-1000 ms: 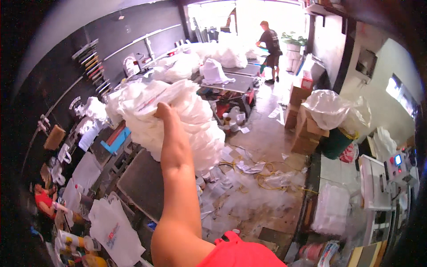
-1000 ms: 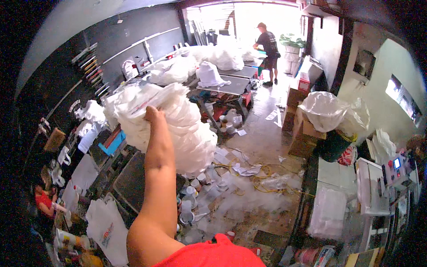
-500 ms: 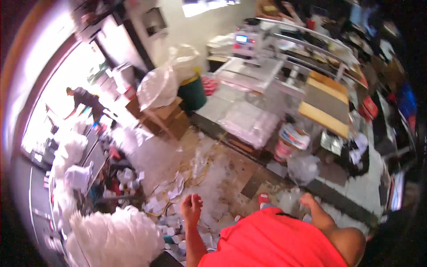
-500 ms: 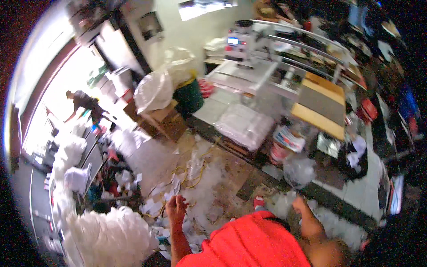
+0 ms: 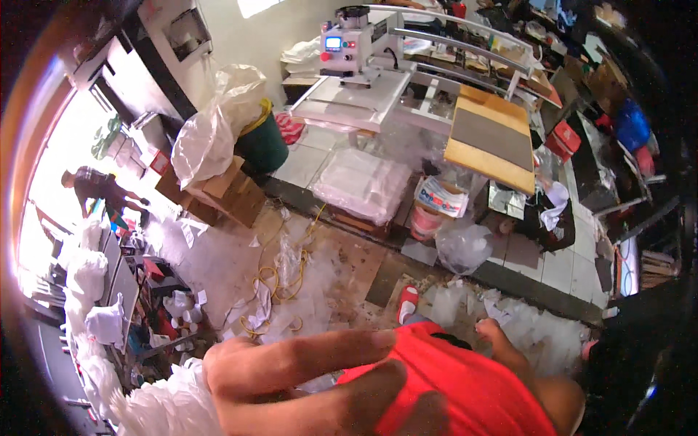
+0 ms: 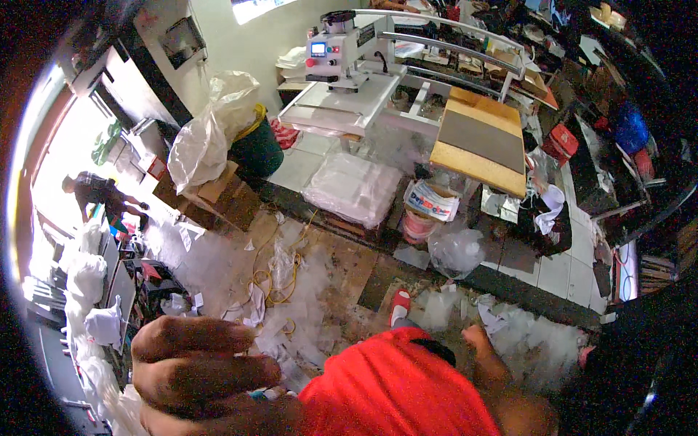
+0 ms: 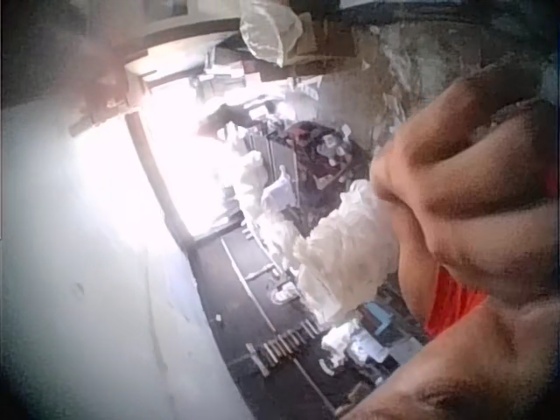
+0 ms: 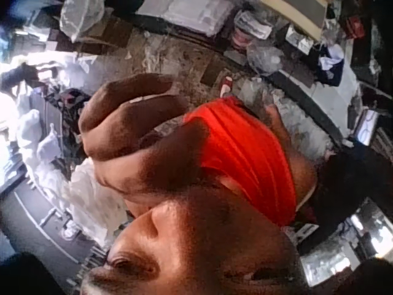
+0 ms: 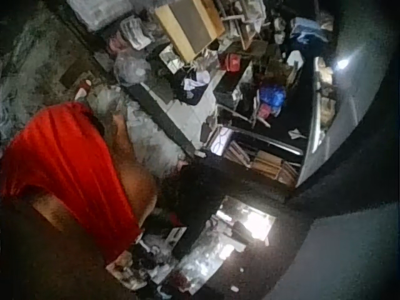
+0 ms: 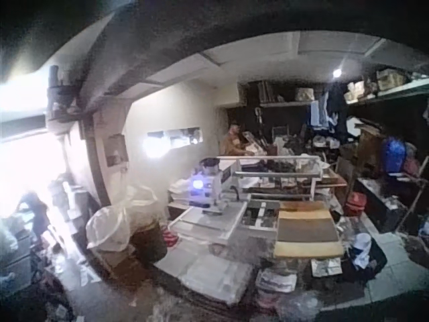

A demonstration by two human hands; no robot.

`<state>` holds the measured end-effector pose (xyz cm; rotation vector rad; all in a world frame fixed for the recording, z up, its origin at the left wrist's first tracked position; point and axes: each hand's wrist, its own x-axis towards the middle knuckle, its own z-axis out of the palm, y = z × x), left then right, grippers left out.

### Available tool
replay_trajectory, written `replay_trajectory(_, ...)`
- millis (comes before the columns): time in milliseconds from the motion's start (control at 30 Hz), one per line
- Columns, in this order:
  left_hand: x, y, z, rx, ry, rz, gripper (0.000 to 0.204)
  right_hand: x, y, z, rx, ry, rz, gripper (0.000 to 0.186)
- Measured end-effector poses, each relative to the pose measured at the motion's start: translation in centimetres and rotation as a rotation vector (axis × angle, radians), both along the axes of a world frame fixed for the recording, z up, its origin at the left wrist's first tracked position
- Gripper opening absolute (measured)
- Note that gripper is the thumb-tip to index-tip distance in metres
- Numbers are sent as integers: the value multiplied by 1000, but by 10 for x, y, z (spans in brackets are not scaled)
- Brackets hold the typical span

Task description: The person places a white bag onto a print bed, operates the print head, removes the bag, and then stacks it with other printed bags before beginning to pack them into a clear plastic wrap.

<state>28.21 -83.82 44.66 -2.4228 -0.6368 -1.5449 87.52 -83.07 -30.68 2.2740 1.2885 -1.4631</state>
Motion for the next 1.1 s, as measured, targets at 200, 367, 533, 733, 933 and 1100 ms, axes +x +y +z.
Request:
replay_trajectory(200,72,73,-9,-155,-122,-115,32,-62,38,60,-11,-63,23,25)
replay_trajectory(367,73,126,-9,-344,268,-76,12,-40,109,66,-41,116,-208,27)
replay_trajectory(533,80,233,-94,-661,438,-68,23,-60,210,99,459,280,49,22)
replay_trajectory(733,-13,238,-405,-1474,545,627,29,-67,266,144,216,188,-315,19)
replay_trajectory(933,-71,-46,-684,-2119,623,596,31,-19,230,113,65,183,-349,20)
replay_trajectory(1100,-37,-106,-667,-2354,87,594,28,16,198,75,-106,167,-415,21)
